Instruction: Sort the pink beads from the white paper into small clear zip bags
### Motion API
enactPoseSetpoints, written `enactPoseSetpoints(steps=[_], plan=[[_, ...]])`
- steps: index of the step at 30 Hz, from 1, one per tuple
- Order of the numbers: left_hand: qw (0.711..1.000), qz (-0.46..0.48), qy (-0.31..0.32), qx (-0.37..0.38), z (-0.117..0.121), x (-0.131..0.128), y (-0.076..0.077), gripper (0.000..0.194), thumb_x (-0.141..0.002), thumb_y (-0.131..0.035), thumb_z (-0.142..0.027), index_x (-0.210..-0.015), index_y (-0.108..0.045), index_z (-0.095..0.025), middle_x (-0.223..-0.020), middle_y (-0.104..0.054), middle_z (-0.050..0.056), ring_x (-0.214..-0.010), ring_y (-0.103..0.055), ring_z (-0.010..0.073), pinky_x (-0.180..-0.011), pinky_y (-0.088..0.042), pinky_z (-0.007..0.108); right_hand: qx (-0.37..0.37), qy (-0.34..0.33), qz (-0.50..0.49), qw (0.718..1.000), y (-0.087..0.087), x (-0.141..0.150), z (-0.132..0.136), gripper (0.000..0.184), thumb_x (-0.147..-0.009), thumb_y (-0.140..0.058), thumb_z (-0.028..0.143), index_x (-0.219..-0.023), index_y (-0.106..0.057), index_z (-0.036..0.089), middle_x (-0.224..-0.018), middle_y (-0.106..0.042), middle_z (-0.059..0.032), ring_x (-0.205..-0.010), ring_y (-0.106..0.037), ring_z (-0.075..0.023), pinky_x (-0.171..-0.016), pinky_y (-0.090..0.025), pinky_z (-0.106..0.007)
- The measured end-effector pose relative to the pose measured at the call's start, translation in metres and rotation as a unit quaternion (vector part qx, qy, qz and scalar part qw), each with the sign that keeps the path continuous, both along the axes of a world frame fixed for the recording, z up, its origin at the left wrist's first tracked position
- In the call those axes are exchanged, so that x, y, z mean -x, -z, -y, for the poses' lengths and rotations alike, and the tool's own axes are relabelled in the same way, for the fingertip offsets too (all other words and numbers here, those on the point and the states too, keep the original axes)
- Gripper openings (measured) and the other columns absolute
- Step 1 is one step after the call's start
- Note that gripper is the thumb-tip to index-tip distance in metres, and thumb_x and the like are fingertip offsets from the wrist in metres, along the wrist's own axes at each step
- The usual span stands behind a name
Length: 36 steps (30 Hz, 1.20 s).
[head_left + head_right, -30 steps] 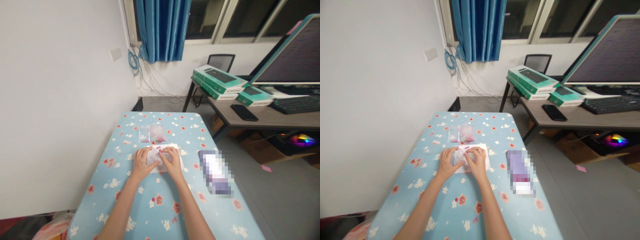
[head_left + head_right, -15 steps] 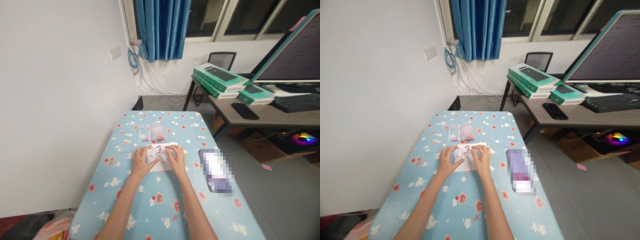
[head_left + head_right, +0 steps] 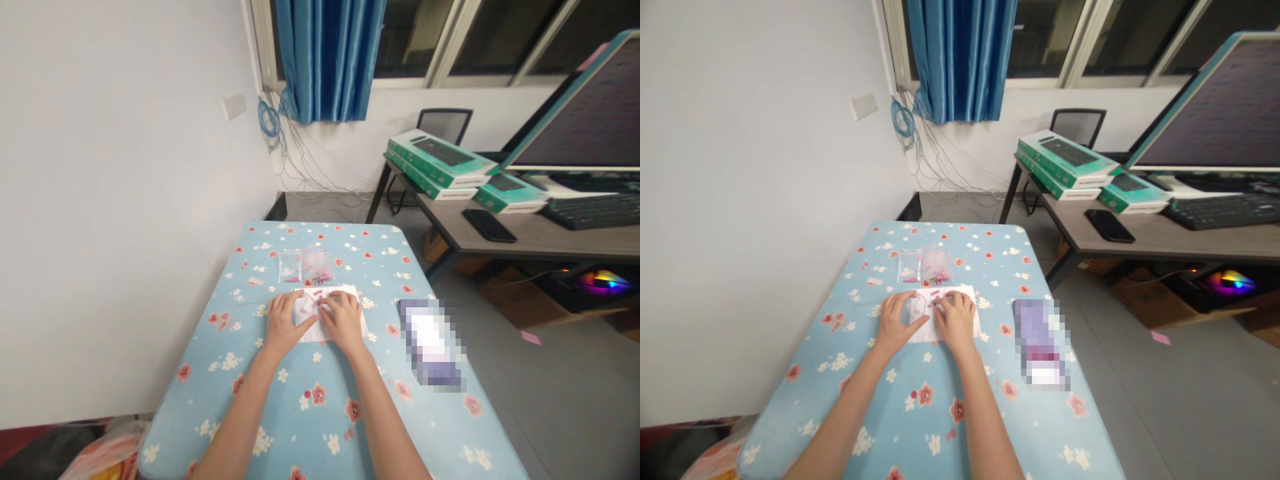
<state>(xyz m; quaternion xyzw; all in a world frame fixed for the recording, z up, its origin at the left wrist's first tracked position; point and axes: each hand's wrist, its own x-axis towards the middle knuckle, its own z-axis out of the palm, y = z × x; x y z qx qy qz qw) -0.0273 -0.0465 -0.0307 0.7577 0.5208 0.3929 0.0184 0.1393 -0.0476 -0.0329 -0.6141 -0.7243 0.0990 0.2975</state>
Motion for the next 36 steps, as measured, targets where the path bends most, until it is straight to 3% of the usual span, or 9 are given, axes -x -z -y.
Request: enactPoseSetpoints(steps=[7,10,15,21,29,36], plan=[[1.0,0.013,0.0,0.003,-0.0005,-0.0001,0.0003,0.049,-0.076,-0.069,-0.04,-0.117,-0.052,-0.021,-0.104,-0.066,0.006,-0.098,-0.058,0.023,-0.088,-0.044,0.038,-0.005,0.033,-0.024,0.999,0.0006,-0.0007,-0.0013,0.015,-0.083,-0.058,0.028,-0.093,-0.067,0.024,-0.107,-0.058,-0.0065,-0.103,-0.043,-0.0259,-0.087,-0.034,-0.04],[1.0,0.015,0.001,0.003,-0.0011,0.0002,0.0013,0.049,-0.076,-0.068,-0.04,-0.118,-0.052,-0.022,-0.105,-0.065,0.007,-0.098,-0.058,0.0232,-0.089,-0.044,0.038,-0.006,0.02,-0.019,1.0,0.0,-0.0009,-0.0003,0.017,-0.082,-0.058,0.029,-0.096,-0.067,0.026,-0.112,-0.057,-0.0065,-0.106,-0.043,-0.0267,-0.088,-0.033,-0.041],[1.0,0.016,-0.001,0.0,-0.0011,0.0002,0.001,0.048,-0.076,-0.068,-0.041,-0.117,-0.052,-0.021,-0.106,-0.066,0.007,-0.098,-0.057,0.0234,-0.089,-0.043,0.038,0.003,0.013,0.001,1.0,-0.0027,-0.0029,0.0024,0.011,-0.081,-0.061,0.032,-0.082,-0.069,0.025,-0.114,-0.057,-0.0066,-0.108,-0.042,-0.0275,-0.09,-0.032,-0.043],[1.0,0.017,0.004,0.01,-0.0007,0.0003,0.0014,0.048,-0.076,-0.069,-0.04,-0.117,-0.052,-0.021,-0.108,-0.065,0.007,-0.101,-0.057,0.0231,-0.09,-0.043,0.039,0.008,-0.009,0.005,1.0,-0.0054,-0.0074,0.0052,0.01,-0.08,-0.063,0.033,-0.079,-0.069,0.024,-0.114,-0.058,-0.0069,-0.109,-0.043,-0.0282,-0.092,-0.032,-0.045],[1.0,0.015,0.009,0.025,-0.0005,0.0008,0.0022,0.051,-0.076,-0.069,-0.042,-0.118,-0.051,-0.022,-0.108,-0.065,0.007,-0.101,-0.056,0.0238,-0.089,-0.043,0.039,-0.027,0.013,-0.176,0.984,-0.0067,-0.0079,-0.0002,0.017,-0.083,-0.057,0.036,-0.082,-0.068,0.023,-0.1,-0.061,-0.0069,-0.102,-0.052,-0.024,-0.096,-0.032,-0.043],[0.999,0.005,0.021,0.029,0.0019,0.0003,0.0001,0.054,-0.073,-0.07,-0.045,-0.118,-0.051,-0.022,-0.109,-0.065,0.007,-0.101,-0.056,0.0246,-0.089,-0.042,0.039,0.022,-0.017,-0.385,0.922,-0.0072,0.0013,-0.0014,0.022,-0.082,-0.058,0.042,-0.081,-0.066,0.022,-0.101,-0.064,-0.0075,-0.1,-0.056,-0.0224,-0.086,-0.042,-0.037]])
